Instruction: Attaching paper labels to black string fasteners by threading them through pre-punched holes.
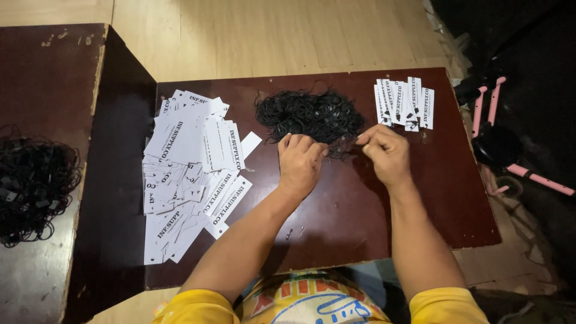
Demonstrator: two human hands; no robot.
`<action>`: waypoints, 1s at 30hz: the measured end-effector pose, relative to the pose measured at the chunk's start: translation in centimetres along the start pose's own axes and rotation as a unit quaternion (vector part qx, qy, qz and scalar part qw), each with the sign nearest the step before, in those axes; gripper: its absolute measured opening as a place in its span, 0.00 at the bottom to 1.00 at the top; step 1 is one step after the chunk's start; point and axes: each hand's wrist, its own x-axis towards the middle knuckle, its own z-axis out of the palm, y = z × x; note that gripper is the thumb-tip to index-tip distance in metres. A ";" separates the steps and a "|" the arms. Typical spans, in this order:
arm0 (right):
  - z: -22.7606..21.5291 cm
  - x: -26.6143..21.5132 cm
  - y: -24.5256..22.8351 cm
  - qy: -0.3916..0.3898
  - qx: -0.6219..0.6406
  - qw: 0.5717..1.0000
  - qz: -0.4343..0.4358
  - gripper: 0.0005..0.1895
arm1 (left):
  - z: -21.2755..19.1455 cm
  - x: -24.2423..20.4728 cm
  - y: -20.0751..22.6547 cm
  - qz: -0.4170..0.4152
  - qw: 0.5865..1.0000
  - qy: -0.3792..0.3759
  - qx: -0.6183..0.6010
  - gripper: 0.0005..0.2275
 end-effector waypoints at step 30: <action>7.8 -0.8 -8.9 -0.030 -0.093 0.967 -0.235 0.09 | -8.0 -1.5 2.2 -0.354 0.872 -0.161 -0.298 0.08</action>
